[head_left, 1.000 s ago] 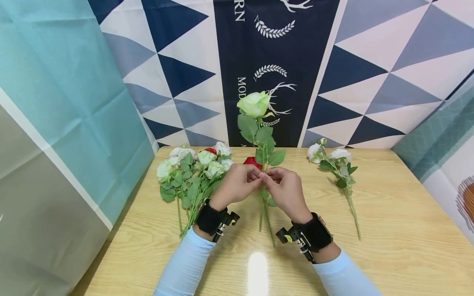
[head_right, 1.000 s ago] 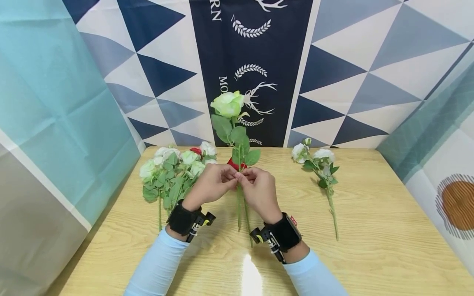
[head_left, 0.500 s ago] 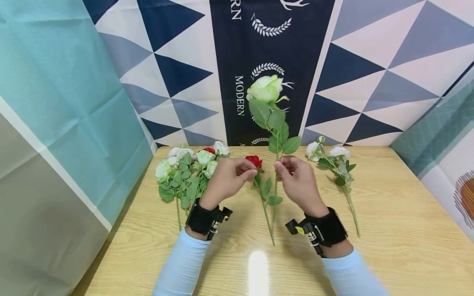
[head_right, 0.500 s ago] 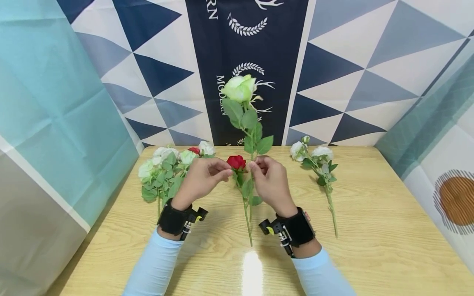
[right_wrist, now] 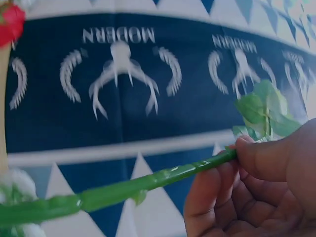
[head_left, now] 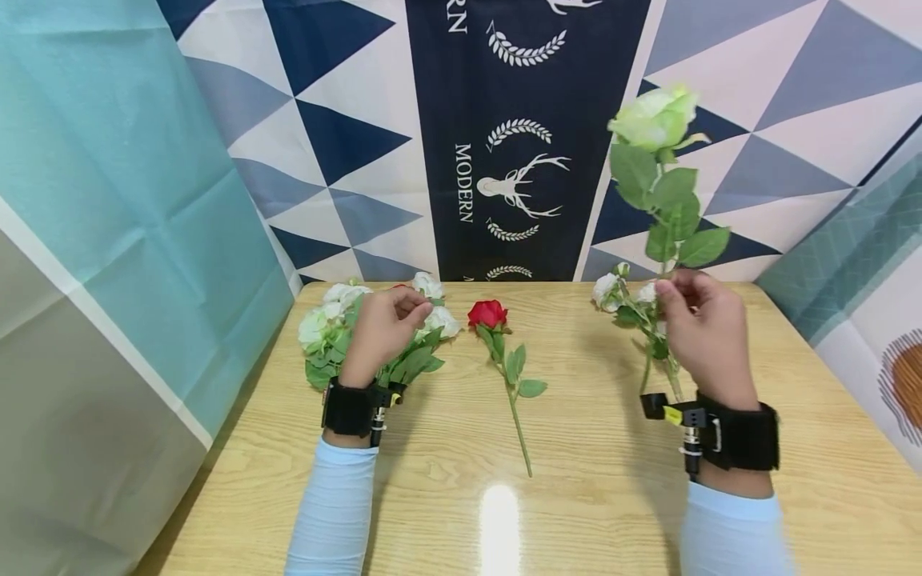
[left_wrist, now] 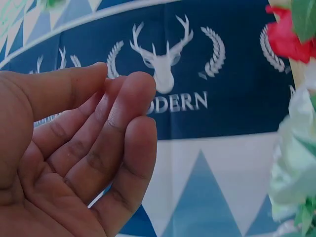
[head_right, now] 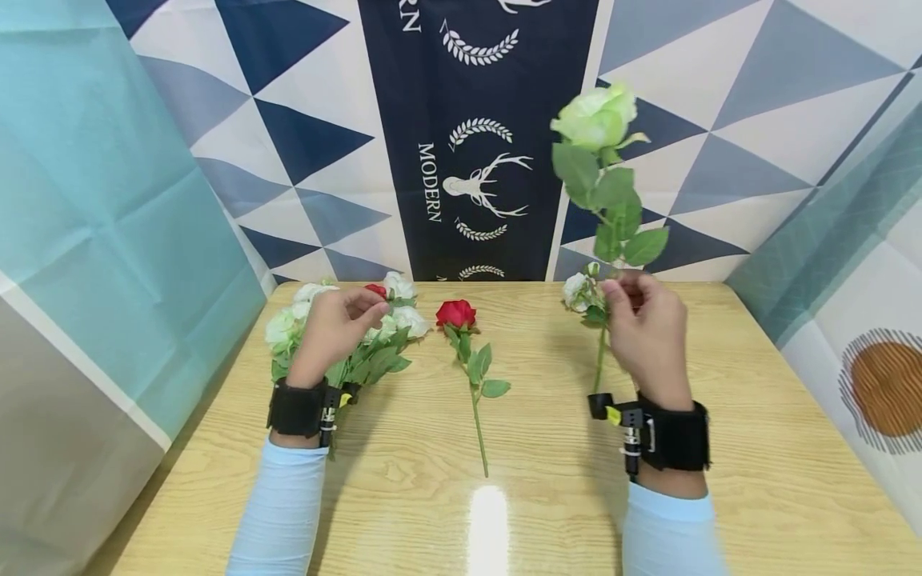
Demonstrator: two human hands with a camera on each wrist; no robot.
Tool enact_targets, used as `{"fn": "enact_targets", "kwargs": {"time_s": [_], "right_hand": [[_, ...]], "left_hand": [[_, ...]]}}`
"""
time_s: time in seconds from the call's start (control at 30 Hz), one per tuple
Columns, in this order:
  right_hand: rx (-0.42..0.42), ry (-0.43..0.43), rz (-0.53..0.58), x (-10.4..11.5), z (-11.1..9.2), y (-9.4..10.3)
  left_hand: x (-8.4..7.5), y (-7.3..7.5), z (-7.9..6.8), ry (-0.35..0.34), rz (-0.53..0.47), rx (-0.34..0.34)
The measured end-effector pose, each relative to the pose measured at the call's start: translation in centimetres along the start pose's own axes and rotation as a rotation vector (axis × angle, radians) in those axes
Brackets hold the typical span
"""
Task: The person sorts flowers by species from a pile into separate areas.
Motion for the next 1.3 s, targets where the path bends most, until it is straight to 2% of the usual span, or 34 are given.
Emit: {"fn": "enact_targets", "kwargs": {"time_s": [0.2,0.4,0.63,0.83,0.93,1.2,1.3], "right_hand": [[-0.066,-0.110,-0.022,-2.9,1.6,3.6],[-0.096,-0.234,-0.056,-6.5,3.0,6.4],[-0.098,-0.319,-0.270,-10.9,4.5,8.4],[-0.070,-0.438,-0.372,-15.0,5.5,9.3],[-0.049,-0.470,-0.397,-16.7,5.7,9.4],[0.010,-0.452,-0.478,-19.7,6.7,9.6],[0.062,-0.484,-0.470,-21.1,6.7,9.4]], "left_hand": [[1.6,1.5,-0.7,0.049,0.005,-0.036],[2.9,2.7,-1.3,0.095,0.015,-0.077],[4.2,4.3,-2.2,0.138,0.031,-0.115],[4.6,4.9,-2.6,0.161,0.029,-0.128],[4.8,5.0,-2.7,0.164,0.031,-0.128],[4.9,4.9,-2.5,0.144,0.039,-0.126],[5.0,4.8,-2.6,0.147,0.025,-0.121]]}}
Point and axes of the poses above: each hand's wrist, its own z-axis towards the middle knuckle, its own y-axis out of the back of the hand, x = y × z, the point moved 7 cm from there along z, towards the middle knuckle, and after that the axes turned 15 degrees about -y, right-handed, at the moved point
